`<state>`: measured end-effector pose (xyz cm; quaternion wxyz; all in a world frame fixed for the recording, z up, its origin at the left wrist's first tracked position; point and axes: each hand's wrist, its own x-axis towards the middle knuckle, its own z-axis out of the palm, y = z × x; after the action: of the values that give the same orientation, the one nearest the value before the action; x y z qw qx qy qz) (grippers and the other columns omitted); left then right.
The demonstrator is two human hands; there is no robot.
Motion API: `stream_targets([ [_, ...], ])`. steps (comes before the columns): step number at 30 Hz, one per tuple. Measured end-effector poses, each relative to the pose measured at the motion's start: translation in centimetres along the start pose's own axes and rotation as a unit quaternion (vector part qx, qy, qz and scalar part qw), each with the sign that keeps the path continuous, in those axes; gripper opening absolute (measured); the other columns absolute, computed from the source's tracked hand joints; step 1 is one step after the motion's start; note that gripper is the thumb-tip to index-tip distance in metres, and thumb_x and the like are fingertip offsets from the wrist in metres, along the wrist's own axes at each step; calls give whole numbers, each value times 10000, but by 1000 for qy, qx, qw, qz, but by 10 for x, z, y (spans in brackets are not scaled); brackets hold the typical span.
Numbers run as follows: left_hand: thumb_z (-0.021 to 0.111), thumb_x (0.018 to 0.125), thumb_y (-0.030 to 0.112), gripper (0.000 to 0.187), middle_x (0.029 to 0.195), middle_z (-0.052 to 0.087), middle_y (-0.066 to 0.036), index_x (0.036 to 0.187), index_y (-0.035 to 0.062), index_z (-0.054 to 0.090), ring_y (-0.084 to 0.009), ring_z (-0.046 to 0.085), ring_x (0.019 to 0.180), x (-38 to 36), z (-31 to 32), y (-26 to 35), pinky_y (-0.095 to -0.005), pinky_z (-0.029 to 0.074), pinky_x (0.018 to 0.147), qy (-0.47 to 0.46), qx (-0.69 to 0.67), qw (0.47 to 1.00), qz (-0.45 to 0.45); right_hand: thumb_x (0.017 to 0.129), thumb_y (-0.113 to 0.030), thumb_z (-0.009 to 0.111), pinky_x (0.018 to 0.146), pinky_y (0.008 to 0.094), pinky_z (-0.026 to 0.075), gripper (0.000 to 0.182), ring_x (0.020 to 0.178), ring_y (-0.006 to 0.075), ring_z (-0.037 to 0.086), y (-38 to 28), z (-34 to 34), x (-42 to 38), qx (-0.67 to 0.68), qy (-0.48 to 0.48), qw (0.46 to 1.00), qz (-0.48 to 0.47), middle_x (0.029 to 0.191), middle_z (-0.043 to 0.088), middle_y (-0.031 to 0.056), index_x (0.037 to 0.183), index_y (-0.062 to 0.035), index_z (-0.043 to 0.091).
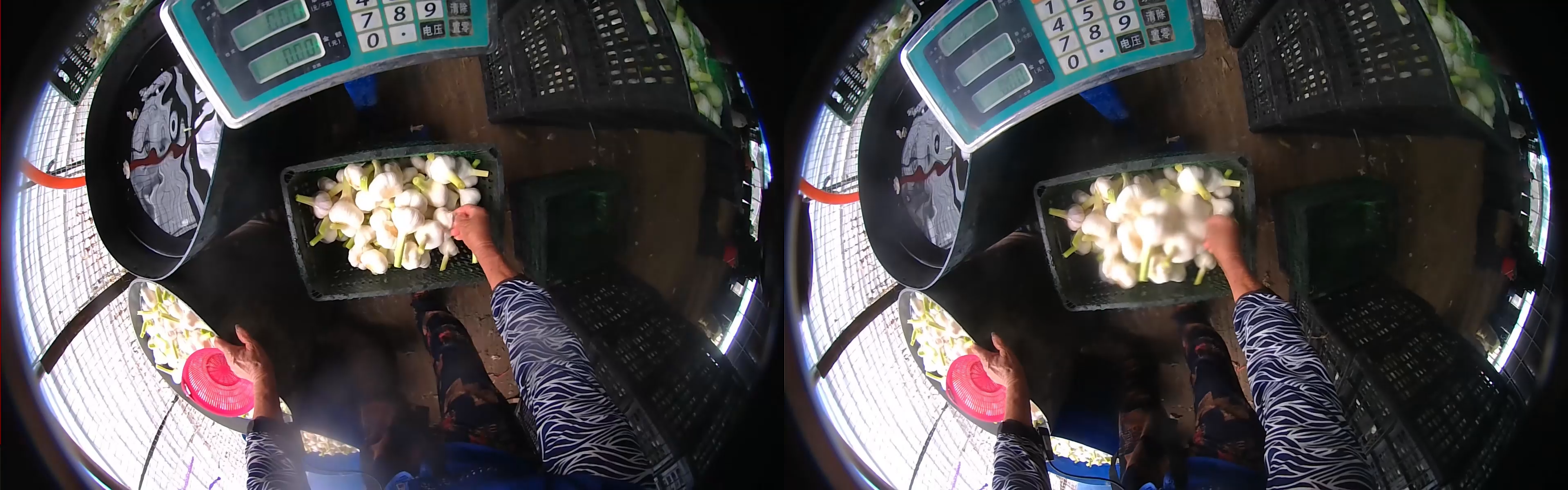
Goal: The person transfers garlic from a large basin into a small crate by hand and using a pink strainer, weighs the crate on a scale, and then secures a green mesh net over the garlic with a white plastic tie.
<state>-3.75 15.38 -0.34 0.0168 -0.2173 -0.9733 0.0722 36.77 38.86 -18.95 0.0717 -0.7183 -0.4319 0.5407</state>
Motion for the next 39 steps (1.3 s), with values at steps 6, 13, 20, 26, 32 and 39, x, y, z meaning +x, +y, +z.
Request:
stream_targets([
  [6, 504, 851, 434, 661, 1169, 498, -289, 1270, -49, 336, -415, 521, 1039, -2, -3, 4, -415, 430, 871, -7, -16, 1000, 1, 838, -145, 591, 508, 253, 455, 60, 575, 83, 522, -18, -53, -69, 312, -7, 948, 60, 673, 542, -18, 841, -88, 572],
  [13, 549, 820, 425, 702, 1226, 451, -296, 1279, -63, 342, -403, 466, 1125, -2, -13, 9, -404, 376, 948, -56, -23, 998, -17, 826, -145, 613, 534, 252, 430, 109, 562, 77, 490, 7, -92, -143, 374, -48, 914, 147, 685, 554, -11, 903, -83, 567],
  [20, 580, 794, 398, 728, 1290, 391, -297, 1284, -78, 329, -402, 414, 1186, -1, -18, 12, -396, 333, 998, -86, -46, 995, -21, 816, -87, 555, 476, 268, 455, 46, 517, 93, 486, 3, -29, -118, 99, -97, 974, 181, 684, 560, 12, 850, -58, 563],
  [26, 595, 778, 383, 754, 1278, 399, -301, 1301, -71, 299, -415, 428, 1163, 0, -24, 11, -405, 345, 985, -124, -86, 988, -14, 838, -120, 552, 503, 242, 428, 81, 539, 68, 465, -26, -47, -147, 294, -205, 928, 107, 668, 509, 0, 810, -44, 563],
  [32, 622, 764, 329, 649, 1180, 504, -259, 1211, -88, 405, -366, 530, 1043, 4, 18, -24, -389, 405, 902, 0, -123, 991, 60, 808, -124, 507, 643, 380, 481, 133, 732, 238, 589, 151, -90, -273, -293, -292, 902, -124, 872, 617, 72, 884, -55, 592],
  [39, 615, 750, 225, 395, 765, 573, -104, 924, -121, 536, -170, 495, 656, 48, 2, 7, -320, 422, 616, -164, -348, 905, -182, 797, -149, 527, 698, 437, 464, 173, 847, 360, 575, 65, -80, -228, -372, -2, 923, -93, 902, 606, 166, 954, -106, 586],
])
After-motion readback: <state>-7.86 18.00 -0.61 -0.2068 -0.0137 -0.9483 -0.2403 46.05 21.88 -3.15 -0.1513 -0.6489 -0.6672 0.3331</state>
